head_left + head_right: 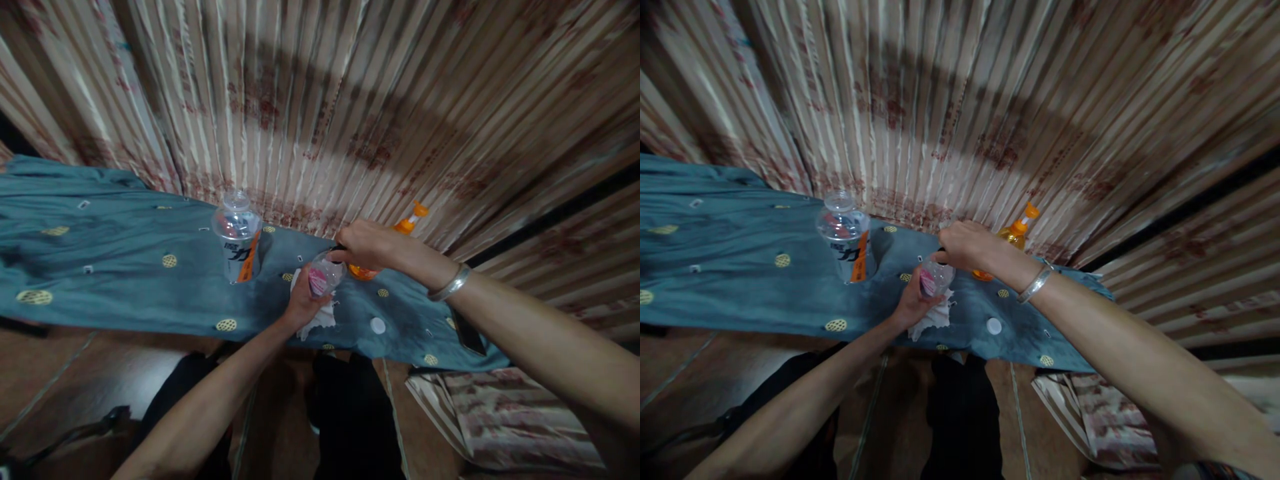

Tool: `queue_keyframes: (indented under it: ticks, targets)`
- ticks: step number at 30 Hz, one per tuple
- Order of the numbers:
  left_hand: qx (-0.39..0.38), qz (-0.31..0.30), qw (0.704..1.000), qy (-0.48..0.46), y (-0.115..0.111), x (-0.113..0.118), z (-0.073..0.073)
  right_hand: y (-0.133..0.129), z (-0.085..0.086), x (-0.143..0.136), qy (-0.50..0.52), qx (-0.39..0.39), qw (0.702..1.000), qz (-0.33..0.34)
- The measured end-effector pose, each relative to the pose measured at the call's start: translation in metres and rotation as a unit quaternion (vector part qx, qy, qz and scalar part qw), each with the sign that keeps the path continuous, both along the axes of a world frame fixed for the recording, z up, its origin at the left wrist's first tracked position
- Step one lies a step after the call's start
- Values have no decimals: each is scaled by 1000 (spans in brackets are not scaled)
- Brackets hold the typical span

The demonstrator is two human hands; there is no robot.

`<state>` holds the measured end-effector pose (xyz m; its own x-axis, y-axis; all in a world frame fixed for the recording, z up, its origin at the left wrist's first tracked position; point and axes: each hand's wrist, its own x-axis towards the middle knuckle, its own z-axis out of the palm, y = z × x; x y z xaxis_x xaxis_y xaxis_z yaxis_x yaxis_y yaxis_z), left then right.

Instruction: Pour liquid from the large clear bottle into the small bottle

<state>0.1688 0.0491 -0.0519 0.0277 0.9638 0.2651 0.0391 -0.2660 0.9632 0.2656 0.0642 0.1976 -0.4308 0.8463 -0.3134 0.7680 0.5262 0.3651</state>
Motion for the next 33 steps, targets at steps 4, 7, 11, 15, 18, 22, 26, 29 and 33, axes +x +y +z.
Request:
queue_keyframes:
  ticks: [4,7,11,15,18,22,26,29,33]
  targets:
    - [-1,-4,1000,4,0,-1,1,1,-2,2,20,-20,999,16]
    - [0,-5,1000,3,0,-1,0,1,-3,3,14,-19,999,21]
    - [3,-7,1000,2,0,-1,1,1,-3,1,4,19,1000,-4]
    - [-1,-6,1000,5,-1,-2,2,1,-4,1,8,-13,1000,21]
    - [-2,-5,1000,8,-1,-2,4,0,-6,1,3,29,999,16]
    - [1,-9,1000,7,-1,-2,6,0,-7,2,20,-4,999,27]
    - [-4,-7,1000,6,-2,-2,7,-1,-7,2,10,21,1000,16]
    - [-9,-4,1000,7,-2,-2,7,-2,-6,1,16,31,999,11]
    - [-10,-7,1000,6,-2,-2,7,-2,-6,-1,16,-9,1000,23]
